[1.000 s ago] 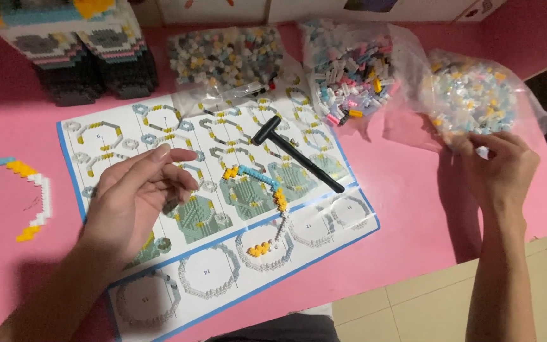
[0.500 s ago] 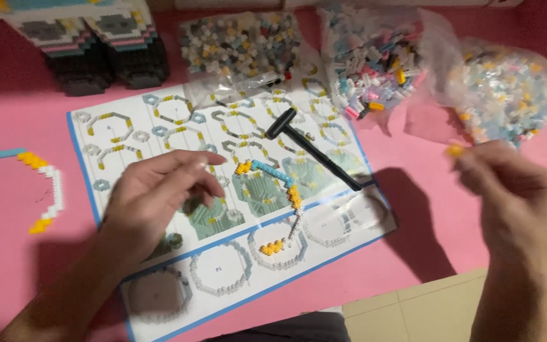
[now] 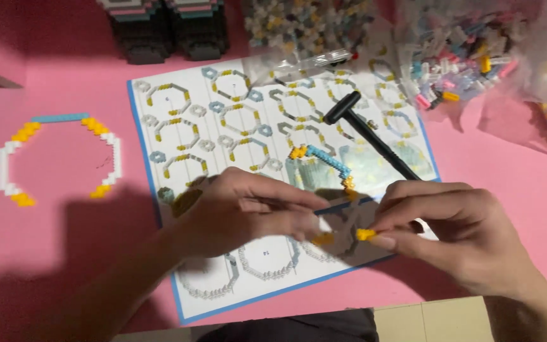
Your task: Assembling a small building block model by following printed instructions on a desk.
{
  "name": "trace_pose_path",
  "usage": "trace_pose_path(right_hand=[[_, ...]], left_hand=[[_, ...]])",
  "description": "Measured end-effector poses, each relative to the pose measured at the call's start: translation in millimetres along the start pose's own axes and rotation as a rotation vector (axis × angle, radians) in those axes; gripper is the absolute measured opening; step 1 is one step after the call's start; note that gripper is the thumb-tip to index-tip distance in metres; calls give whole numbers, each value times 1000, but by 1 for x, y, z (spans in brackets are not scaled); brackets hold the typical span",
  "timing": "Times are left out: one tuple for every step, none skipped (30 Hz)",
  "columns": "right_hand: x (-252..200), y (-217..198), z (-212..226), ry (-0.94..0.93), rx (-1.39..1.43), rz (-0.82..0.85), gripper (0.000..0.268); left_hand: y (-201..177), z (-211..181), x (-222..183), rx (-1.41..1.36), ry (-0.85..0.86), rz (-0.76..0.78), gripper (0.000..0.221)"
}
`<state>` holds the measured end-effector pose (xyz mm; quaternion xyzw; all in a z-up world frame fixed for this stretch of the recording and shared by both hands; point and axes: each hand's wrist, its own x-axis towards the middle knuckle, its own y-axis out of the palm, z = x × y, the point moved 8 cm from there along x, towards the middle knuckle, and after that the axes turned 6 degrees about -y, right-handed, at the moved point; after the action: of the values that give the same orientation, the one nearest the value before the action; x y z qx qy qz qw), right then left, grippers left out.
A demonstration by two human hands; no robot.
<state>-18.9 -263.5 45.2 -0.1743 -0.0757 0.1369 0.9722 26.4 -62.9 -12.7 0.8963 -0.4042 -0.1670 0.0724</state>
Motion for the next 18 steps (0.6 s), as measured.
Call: trace_pose_path(right_hand=[[8, 12, 10, -68, -60, 85, 7], [15, 24, 19, -136, -120, 170, 9], [20, 28, 21, -139, -118, 175, 9], [24, 35, 24, -173, -184, 218, 12], [26, 41, 27, -203, -250, 262, 16], [30, 43, 27, -202, -248, 266, 16], [34, 47, 28, -220, -277, 284, 17], [37, 50, 29, -239, -307, 301, 18], [43, 52, 30, -242, -304, 304, 18], [50, 52, 33, -275, -313, 293, 16], [56, 53, 36, -306, -321, 279, 14], [63, 55, 32, -307, -317, 281, 14], [69, 54, 33, -352, -313, 246, 13], [75, 53, 33, -397, -309, 211, 14], [76, 51, 24, -396, -305, 214, 14], [78, 45, 13, -384, -413, 156, 16], [81, 40, 3, -376, -519, 95, 22], [81, 41, -4, -378, -513, 96, 22]], left_hand=[[2, 0, -1, 54, -61, -25, 36], [3, -1, -2, 107, -122, -49, 45], [1, 1, -2, 106, -122, -55, 45], [0, -2, -2, 130, -61, -41, 42], [0, -4, -2, 152, -1, -25, 40], [-2, -2, -2, 148, -3, -29, 40], [-5, -4, -3, 189, 40, -56, 32], [-9, -6, -4, 230, 84, -83, 25], [-10, -8, -3, 230, 82, -88, 25], [-17, -3, -1, 180, -11, -141, 28], [-24, 2, 0, 131, -105, -193, 32], [-25, -1, 0, 131, -108, -197, 32], [-30, -1, 0, 116, -167, -269, 32], [-36, 0, 0, 101, -226, -341, 33], [-38, -1, 1, 99, -230, -343, 33], [-43, -2, 1, -20, -208, -393, 30], [-50, -3, 0, -134, -184, -444, 27], [-53, -4, 1, -132, -187, -449, 27]])
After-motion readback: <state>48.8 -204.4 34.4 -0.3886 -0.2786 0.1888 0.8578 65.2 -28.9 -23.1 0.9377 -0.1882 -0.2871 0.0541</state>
